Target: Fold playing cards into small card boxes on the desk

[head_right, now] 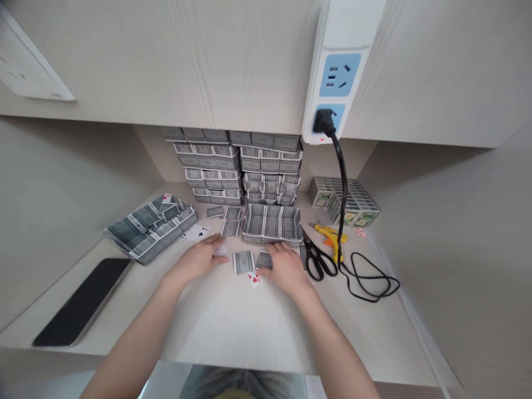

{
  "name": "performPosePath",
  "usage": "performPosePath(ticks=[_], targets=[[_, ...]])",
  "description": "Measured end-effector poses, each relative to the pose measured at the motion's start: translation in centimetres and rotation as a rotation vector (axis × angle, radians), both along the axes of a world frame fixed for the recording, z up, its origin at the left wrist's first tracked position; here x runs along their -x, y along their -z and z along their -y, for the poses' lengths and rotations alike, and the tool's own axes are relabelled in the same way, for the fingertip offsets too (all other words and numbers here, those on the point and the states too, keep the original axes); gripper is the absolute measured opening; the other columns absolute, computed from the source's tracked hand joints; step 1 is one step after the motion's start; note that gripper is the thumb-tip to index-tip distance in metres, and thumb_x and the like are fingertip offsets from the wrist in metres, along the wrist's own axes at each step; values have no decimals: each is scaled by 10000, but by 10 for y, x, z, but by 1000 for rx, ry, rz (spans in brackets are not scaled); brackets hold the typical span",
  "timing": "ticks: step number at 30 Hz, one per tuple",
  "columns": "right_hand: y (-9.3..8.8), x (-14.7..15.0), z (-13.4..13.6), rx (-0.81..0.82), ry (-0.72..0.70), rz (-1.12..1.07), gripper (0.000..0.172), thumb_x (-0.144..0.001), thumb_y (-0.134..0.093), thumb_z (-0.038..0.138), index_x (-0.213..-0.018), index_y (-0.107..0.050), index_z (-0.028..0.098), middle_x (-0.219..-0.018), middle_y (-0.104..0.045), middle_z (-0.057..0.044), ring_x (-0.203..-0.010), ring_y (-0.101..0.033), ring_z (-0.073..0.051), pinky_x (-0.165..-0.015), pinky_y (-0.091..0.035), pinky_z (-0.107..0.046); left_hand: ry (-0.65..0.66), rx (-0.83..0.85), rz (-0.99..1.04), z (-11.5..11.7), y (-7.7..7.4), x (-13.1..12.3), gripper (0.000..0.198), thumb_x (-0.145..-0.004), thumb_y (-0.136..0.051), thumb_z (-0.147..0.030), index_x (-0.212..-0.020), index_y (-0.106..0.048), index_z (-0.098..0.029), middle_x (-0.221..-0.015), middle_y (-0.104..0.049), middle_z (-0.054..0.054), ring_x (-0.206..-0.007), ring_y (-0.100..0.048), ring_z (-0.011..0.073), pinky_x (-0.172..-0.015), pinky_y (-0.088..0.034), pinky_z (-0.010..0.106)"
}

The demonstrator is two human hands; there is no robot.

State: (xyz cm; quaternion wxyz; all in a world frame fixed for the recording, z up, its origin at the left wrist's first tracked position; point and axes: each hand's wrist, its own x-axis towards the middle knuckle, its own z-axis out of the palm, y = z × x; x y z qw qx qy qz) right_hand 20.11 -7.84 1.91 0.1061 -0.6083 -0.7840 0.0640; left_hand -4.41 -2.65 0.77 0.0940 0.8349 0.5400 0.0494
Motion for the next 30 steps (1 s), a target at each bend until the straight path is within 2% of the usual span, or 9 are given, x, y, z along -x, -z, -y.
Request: performPosePath(ticks=[3, 5, 9, 17, 21, 26, 30], targets=[[-1, 1, 0, -3, -7, -3, 532, -714, -556, 519, -1104, -531, 158, -1033, -591, -119, -1026, -471, -271, -799, -372, -350, 10, -50, 6, 2, 1, -4, 510, -760, -548, -317, -1233, -441, -159, -1323, -402, 138, -1230, -358, 238, -984, -319, 337], [-2, 1, 0, 5, -18, -10, 537, -705, -560, 531, -1092, -538, 160, -1028, -593, -117, -1023, -470, -271, -800, -368, -350, -32, -86, -28, 7, 0, -8, 478, -772, -532, -278, -1226, -444, -158, -1317, -398, 153, -1231, -349, 256, -961, -337, 357], [-5, 1, 1, 22, -43, -25, 541, -683, -582, 537, -1084, -545, 175, -1005, -600, -103, -1012, -473, -261, -796, -364, -339, -120, -70, -143, 17, -3, -19, 385, -808, -445, -209, -1180, -469, -110, -1211, -467, 202, -1126, -448, 275, -863, -409, 378], [-4, 2, 1, -5, -62, -17, 542, -712, -520, 577, -1072, -558, 173, -974, -610, -98, -994, -477, -250, -792, -369, -333, -61, -107, -322, 18, -5, -26, 393, -773, -358, -46, -1150, -472, -35, -1059, -534, 240, -925, -568, 259, -736, -468, 351], [-3, 1, 1, -24, -60, -23, 512, -744, -473, 580, -1039, -575, 174, -950, -618, -91, -964, -502, -241, -779, -381, -324, -44, -132, -326, 18, -8, -23, 445, -738, -339, 27, -1160, -459, -50, -965, -586, 200, -794, -618, 231, -643, -482, 311], [-3, 4, 1, -44, -39, -53, 474, -777, -432, 569, -985, -601, 179, -929, -622, -85, -933, -525, -229, -753, -393, -315, -49, -91, -275, 21, -21, -22, 451, -736, -361, 25, -1151, -488, -98, -865, -636, 160, -760, -636, 225, -649, -475, 296], [-4, 5, 1, -81, -32, -140, 402, -798, -449, 512, -972, -612, 188, -933, -626, -82, -937, -527, -226, -774, -394, -317, -47, -66, -221, 21, -29, -24, 396, -773, -398, -54, -1138, -529, -137, -823, -658, 158, -757, -638, 265, -654, -471, 351]])
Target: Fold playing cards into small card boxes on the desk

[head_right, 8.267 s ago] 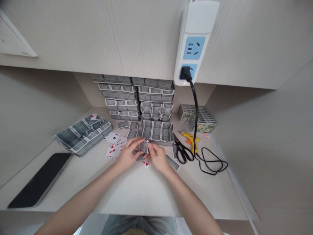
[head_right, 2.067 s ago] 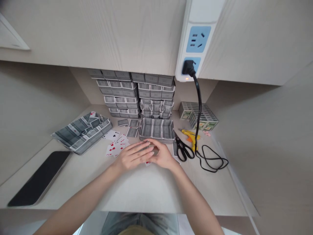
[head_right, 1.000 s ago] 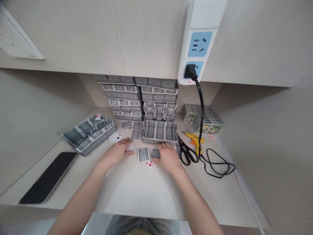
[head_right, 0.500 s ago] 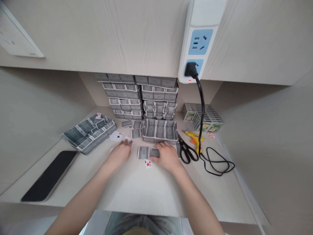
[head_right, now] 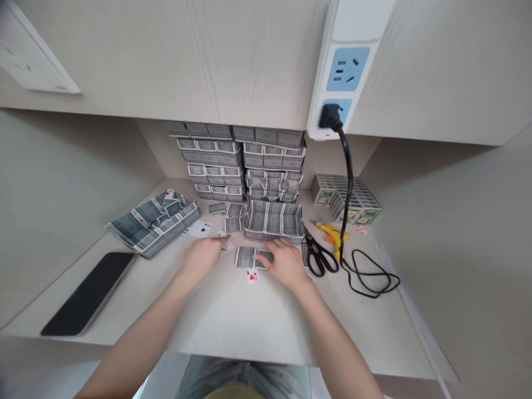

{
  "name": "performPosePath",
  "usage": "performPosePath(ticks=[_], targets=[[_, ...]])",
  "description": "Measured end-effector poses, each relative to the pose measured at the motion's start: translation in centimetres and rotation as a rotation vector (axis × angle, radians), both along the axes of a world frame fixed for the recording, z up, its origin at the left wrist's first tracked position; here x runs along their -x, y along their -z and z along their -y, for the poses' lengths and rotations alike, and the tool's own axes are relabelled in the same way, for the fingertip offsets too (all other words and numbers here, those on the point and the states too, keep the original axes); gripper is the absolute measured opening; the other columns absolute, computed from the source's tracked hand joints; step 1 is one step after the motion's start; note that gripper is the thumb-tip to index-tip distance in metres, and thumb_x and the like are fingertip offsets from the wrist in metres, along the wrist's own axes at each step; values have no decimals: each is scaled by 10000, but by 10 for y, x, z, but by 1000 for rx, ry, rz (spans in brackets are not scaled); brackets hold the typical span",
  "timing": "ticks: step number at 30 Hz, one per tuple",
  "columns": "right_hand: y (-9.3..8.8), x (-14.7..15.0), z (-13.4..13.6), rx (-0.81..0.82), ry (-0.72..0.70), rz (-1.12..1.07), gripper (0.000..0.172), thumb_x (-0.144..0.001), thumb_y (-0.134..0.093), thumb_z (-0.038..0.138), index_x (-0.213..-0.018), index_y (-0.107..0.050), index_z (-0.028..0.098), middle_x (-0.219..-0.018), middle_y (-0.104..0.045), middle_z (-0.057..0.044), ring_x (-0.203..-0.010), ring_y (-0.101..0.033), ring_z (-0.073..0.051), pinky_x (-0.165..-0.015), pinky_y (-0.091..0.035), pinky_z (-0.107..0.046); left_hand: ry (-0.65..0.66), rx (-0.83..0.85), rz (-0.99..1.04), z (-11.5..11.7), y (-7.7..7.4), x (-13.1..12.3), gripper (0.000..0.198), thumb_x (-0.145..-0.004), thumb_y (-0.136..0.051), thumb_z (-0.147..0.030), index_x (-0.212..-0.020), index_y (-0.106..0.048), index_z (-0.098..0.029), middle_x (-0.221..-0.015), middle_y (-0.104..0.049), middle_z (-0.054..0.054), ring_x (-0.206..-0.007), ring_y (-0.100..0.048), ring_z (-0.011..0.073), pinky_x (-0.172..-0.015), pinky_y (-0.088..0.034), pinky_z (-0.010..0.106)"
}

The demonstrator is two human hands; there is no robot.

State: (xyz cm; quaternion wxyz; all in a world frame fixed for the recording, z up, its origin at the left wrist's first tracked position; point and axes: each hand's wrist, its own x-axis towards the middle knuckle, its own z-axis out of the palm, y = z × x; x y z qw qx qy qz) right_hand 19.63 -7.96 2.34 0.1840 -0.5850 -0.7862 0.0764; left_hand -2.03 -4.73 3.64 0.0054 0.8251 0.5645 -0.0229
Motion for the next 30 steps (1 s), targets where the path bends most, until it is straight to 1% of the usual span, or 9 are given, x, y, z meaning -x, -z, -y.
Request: performPosePath(ticks=[3, 6, 8, 11, 14, 16, 19, 23, 30], targets=[[0, 1, 0, -41, -20, -158, 344, -803, -477, 453, -978, -612, 190, -908, -633, -79, -928, -528, -224, -793, -396, -331, 26, -52, 70, -1, 1, 0, 326, -775, -428, -95, -1037, -607, -169, -866, -667, 139, -791, -631, 275, -673, -471, 378], [3, 4, -1, 4, -50, -425, 302, -797, -491, 432, -922, -631, 196, -817, -641, -65, -819, -559, -200, -724, -430, -313, 166, -229, 217, -1, 6, 0, 280, -774, -449, -102, -969, -638, -176, -973, -658, 101, -917, -600, 251, -779, -461, 384], [6, 9, -2, 115, -41, -655, 312, -792, -485, 453, -852, -642, 190, -775, -643, -57, -743, -576, -182, -650, -448, -292, 320, -403, 357, 1, 9, -2, 269, -791, -448, -110, -971, -633, -186, -1027, -648, 65, -1000, -567, 222, -856, -438, 381], [10, 16, -3, 381, -41, -1037, 387, -771, -472, 514, -795, -638, 166, -749, -639, -48, -669, -583, -162, -577, -457, -275, 620, -601, 524, 8, 12, -10, 262, -809, -466, -123, -1016, -602, -207, -1064, -637, 14, -1065, -532, 157, -922, -416, 335], [8, 20, -2, 615, -55, -1349, 400, -742, -500, 534, -729, -629, 155, -650, -608, -7, -551, -536, -111, -513, -423, -234, 864, -649, 577, 19, 16, -22, 255, -809, -501, -148, -1041, -578, -219, -1076, -631, -4, -1089, -513, 122, -935, -418, 299], [4, 20, 0, 661, -41, -1461, 341, -712, -574, 484, -667, -618, 148, -575, -574, 24, -490, -484, -78, -478, -378, -202, 943, -612, 600, 25, 19, -30, 250, -816, -500, -165, -1046, -573, -230, -1081, -628, -5, -1095, -508, 116, -935, -423, 296], [-1, 18, 1, 688, -55, -1508, 254, -640, -679, 386, -706, -636, 144, -608, -597, 23, -508, -491, -72, -480, -361, -188, 973, -542, 637, 31, 21, -37, 232, -820, -499, -185, -1027, -588, -242, -1054, -639, -6, -1070, -526, 115, -921, -435, 288], [-2, 15, 0, 741, -50, -1510, 263, -607, -708, 329, -784, -645, 145, -671, -631, 3, -530, -521, -80, -492, -375, -186, 930, -507, 681, 32, 17, -40, 196, -816, -498, -192, -956, -627, -240, -998, -660, -2, -1020, -556, 142, -879, -458, 307], [2, 14, -3, 749, -3, -1541, 245, -582, -720, 296, -746, -629, 140, -622, -615, 18, -498, -501, -72, -482, -364, -185, 892, -421, 749, 28, 19, -36, 371, -783, -371, -59, -1068, -564, -199, -1056, -630, 49, -1074, -513, 145, -914, -430, 336]])
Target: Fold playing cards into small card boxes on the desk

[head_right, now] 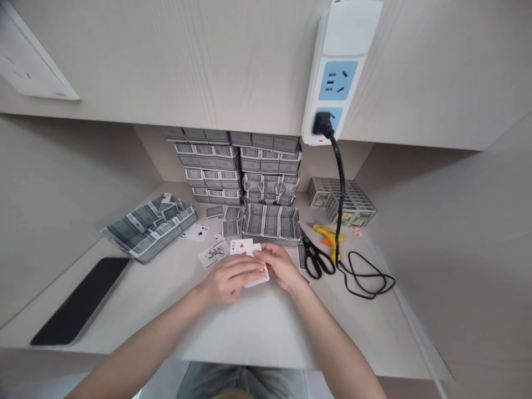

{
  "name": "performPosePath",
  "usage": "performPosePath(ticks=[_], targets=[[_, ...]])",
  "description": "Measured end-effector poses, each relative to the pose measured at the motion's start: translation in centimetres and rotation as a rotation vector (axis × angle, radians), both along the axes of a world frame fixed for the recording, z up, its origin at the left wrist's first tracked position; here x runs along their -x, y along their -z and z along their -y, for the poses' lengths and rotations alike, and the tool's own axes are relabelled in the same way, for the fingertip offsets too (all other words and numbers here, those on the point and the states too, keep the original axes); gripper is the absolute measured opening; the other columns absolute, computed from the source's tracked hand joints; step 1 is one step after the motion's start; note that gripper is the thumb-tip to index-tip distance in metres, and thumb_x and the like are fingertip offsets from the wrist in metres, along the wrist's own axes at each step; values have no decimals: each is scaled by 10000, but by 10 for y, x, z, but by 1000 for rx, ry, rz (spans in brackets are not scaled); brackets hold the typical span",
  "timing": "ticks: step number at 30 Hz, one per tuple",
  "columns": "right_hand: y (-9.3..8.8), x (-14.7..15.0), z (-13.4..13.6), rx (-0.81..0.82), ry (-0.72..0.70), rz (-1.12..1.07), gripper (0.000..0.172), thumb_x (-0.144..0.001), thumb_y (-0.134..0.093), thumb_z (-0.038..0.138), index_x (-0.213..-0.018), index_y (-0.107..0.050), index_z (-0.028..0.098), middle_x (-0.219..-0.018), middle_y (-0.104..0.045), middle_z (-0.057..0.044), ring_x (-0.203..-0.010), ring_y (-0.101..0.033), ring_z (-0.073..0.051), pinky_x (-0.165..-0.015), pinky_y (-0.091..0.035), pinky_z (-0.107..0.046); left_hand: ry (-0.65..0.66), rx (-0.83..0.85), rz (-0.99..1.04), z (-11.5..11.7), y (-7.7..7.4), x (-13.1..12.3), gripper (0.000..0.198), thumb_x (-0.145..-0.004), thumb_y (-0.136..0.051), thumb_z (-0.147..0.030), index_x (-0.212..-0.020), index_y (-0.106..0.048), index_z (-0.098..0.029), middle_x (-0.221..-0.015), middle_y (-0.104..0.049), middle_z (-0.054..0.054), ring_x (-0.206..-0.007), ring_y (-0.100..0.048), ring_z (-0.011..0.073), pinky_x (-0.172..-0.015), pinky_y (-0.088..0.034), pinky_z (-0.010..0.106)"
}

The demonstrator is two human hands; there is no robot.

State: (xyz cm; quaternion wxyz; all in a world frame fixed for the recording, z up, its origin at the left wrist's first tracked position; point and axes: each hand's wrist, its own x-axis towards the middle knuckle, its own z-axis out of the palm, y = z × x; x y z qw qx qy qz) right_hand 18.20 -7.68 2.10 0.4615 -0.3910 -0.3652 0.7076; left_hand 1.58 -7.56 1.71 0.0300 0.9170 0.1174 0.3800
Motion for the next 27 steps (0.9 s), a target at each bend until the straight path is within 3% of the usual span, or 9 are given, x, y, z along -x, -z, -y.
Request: performPosePath(ticks=[9, 17, 24, 27], targets=[[4, 1, -1, -19, 170, 46, 263, -567, -723, 318, -735, -612, 149, -568, -582, 34, -459, -477, -81, -445, -353, -199, -131, 55, 20, -5, 6, 2, 280, -788, -378, -69, -935, -592, -175, -1036, -632, 67, -1031, -541, 149, -889, -452, 341], [9, -10, -11, -89, 460, 102, 293, -550, -726, 345, -744, -600, 165, -629, -629, 7, -522, -543, -129, -499, -430, -250, -267, -13, -10, -22, 8, 18, 337, -806, -391, -58, -1061, -566, -191, -1095, -614, 41, -1132, -476, 154, -942, -422, 347], [12, -14, -14, -110, 510, 112, 289, -560, -726, 345, -748, -597, 168, -633, -634, 10, -523, -550, -124, -494, -432, -240, -666, 232, -106, -33, 3, 29, 361, -740, -397, -26, -978, -611, -193, -1014, -627, 52, -999, -542, 183, -879, -442, 343], [9, -10, -11, -128, 468, 123, 286, -565, -722, 354, -743, -588, 174, -622, -630, 15, -525, -551, -123, -489, -426, -236, -692, 366, -10, -31, 0, 23, 259, -806, -411, -150, -970, -607, -195, -954, -638, 45, -915, -564, 171, -818, -456, 314]])
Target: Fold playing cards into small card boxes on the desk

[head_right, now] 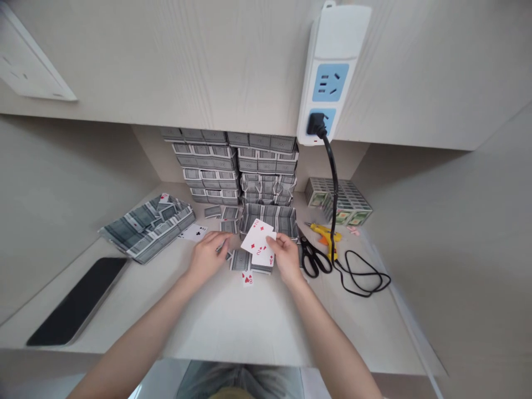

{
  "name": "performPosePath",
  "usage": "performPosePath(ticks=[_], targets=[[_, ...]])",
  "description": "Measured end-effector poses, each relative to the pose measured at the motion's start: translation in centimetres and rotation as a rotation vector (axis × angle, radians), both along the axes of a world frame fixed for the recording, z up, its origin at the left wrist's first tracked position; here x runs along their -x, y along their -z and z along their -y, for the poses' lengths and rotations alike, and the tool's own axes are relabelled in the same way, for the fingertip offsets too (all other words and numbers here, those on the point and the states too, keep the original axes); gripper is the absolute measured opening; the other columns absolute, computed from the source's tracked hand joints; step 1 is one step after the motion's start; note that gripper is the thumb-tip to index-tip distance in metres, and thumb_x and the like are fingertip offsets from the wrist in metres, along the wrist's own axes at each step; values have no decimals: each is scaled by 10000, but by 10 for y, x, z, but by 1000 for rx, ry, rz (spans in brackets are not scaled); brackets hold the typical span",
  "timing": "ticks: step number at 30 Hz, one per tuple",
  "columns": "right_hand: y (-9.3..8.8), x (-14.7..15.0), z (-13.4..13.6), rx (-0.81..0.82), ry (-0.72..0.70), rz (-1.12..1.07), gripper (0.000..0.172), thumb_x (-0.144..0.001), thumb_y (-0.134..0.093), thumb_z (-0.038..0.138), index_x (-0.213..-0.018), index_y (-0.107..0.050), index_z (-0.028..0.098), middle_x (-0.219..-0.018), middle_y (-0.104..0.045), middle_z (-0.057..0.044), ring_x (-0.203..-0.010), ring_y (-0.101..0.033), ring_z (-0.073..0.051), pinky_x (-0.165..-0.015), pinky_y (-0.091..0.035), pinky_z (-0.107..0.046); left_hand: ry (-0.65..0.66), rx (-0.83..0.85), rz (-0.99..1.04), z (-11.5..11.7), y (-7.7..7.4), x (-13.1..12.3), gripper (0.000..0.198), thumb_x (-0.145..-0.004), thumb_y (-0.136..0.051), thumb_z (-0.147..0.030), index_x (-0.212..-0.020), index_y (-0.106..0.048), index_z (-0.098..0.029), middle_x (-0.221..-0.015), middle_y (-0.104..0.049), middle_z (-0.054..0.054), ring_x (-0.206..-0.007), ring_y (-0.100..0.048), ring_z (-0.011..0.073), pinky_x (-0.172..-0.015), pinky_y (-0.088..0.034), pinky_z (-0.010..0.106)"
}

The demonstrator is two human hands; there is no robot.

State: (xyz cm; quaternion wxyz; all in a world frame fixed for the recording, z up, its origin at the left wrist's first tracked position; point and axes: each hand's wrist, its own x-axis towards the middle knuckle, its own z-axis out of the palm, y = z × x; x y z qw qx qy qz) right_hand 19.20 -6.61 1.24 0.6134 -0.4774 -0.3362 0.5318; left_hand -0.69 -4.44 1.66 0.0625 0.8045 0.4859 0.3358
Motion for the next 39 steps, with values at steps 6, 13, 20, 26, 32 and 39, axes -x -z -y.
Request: performPosePath(ticks=[6, 13, 20, 26, 32, 39], targets=[[-6, 5, 5, -18, -108, 25, 270, -584, -715, 349, -720, -559, 176, -660, -632, 20, -540, -549, -102, -486, -418, -210, 82, 285, 266, 11, 5, -18, 244, -800, -476, -376, -846, -606, -175, -708, -641, 0, -590, -556, 101, -580, -446, 219], [1, 3, 1, -119, -163, 100, 260, -693, -630, 400, -732, -491, 184, -488, -573, 42, -406, -484, -76, -407, -394, -190, 44, 471, 489, 7, 6, -18, 286, -735, -526, -432, -668, -565, -156, -537, -579, -21, -475, -502, 89, -479, -392, 194], [3, 6, 1, -149, -165, 39, 281, -703, -626, 403, -733, -427, 207, -533, -601, 39, -500, -601, -130, -542, -501, -269, 10, 681, 776, 2, 6, -19, 296, -631, -633, -424, -647, -550, -140, -497, -558, -28, -407, -475, 75, -415, -392, 188], [-1, 4, 3, -147, -222, -30, 316, -663, -676, 334, -799, -416, 219, -634, -610, 47, -583, -614, -131, -550, -492, -256, 63, 773, 771, 2, 10, -20, 323, -644, -621, -448, -628, -504, -147, -472, -533, -41, -386, -462, 73, -388, -371, 183], [1, 4, 3, -123, -259, 33, 305, -641, -687, 313, -788, -442, 210, -592, -591, 49, -535, -542, -99, -468, -392, -194, 73, 749, 625, 6, 5, -19, 379, -669, -570, -497, -535, -478, -155, -420, -518, -40, -382, -461, 80, -414, -364, 191], [5, 7, 3, -127, -262, -29, 293, -635, -701, 289, -771, -456, 205, -658, -629, 45, -579, -556, -96, -578, -410, -215, 89, 788, 528, 7, 3, -19, 456, -701, -499, -553, -483, -505, -153, -411, -547, -10, -373, -486, 90, -431, -379, 201]])
